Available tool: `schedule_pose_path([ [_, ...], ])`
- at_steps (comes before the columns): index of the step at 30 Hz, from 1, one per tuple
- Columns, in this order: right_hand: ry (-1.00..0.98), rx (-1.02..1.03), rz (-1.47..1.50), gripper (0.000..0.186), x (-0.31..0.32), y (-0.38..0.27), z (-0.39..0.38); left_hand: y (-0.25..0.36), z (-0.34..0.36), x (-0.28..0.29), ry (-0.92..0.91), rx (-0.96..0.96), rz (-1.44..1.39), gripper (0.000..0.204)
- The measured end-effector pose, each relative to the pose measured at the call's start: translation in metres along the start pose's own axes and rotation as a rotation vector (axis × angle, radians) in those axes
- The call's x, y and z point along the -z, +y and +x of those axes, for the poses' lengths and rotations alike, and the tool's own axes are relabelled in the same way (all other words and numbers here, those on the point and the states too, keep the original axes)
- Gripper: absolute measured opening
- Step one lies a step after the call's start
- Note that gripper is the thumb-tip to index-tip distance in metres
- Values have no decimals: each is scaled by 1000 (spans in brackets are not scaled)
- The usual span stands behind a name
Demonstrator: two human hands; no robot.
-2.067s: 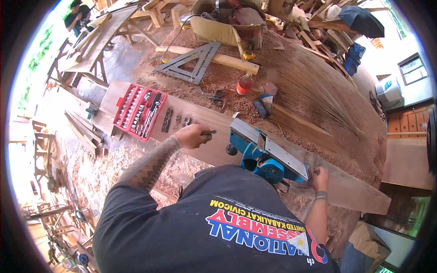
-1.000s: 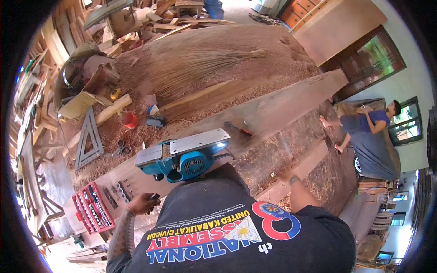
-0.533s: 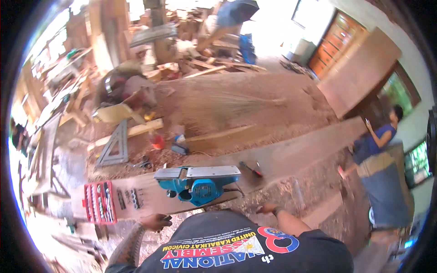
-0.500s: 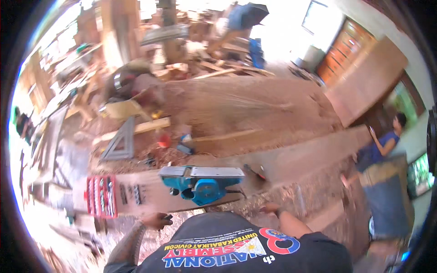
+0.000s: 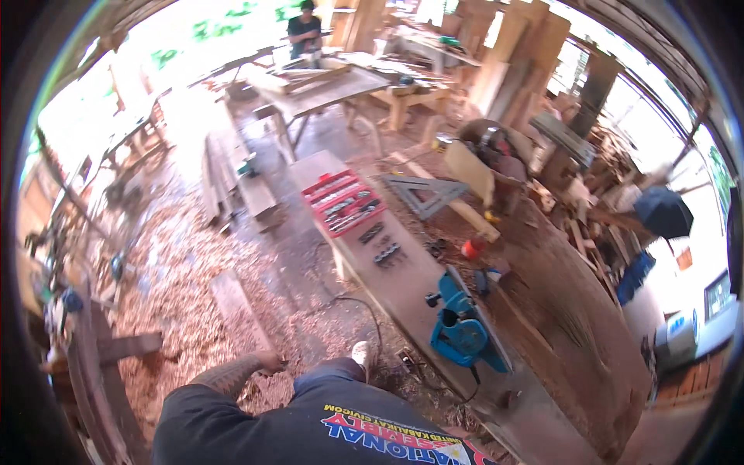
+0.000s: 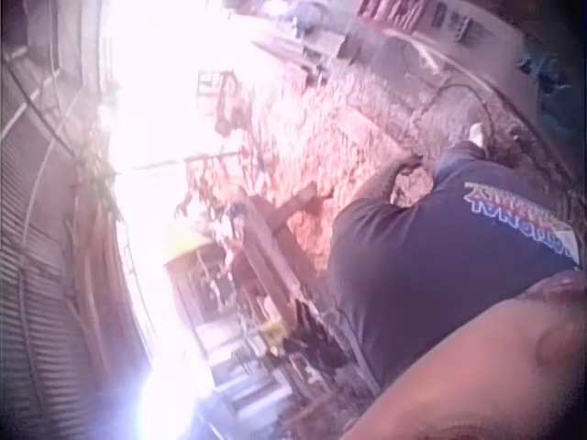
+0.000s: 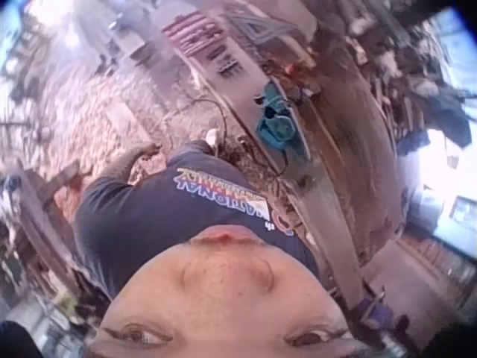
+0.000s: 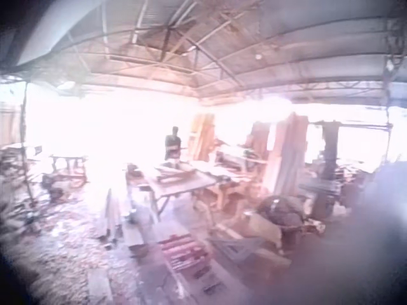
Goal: The person handles and inspects metal blades for a power planer, wipes them using a cloth, and then carries a small container while walking through a workshop area.
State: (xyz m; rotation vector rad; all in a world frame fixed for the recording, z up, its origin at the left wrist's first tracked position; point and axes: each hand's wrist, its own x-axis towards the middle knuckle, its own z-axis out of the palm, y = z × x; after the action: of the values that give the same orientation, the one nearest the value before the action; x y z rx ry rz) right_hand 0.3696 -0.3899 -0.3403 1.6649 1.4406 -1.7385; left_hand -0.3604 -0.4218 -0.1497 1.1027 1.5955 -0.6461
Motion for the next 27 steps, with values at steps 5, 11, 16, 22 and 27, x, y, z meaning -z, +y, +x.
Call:
schedule_pose_path([
  [5, -14, 100, -138, 50, 31, -135, 35, -95, -13, -99, 9, 136, -428, 38],
  [11, -81, 164, -286, 46, 19, -262, 73, -169, 0, -154, 35, 63, -552, 39],
  [16, -237, 198, -590, 44, -24, -324, 113, -203, 8, -145, 202, -59, -667, 40],
  [22, -428, 349, -1066, 41, -77, -437, 186, -279, 16, -157, 310, -196, -470, 36],
  [27, -147, 553, -770, 40, -102, -634, 186, -409, 94, -161, 357, -176, -399, 47],
])
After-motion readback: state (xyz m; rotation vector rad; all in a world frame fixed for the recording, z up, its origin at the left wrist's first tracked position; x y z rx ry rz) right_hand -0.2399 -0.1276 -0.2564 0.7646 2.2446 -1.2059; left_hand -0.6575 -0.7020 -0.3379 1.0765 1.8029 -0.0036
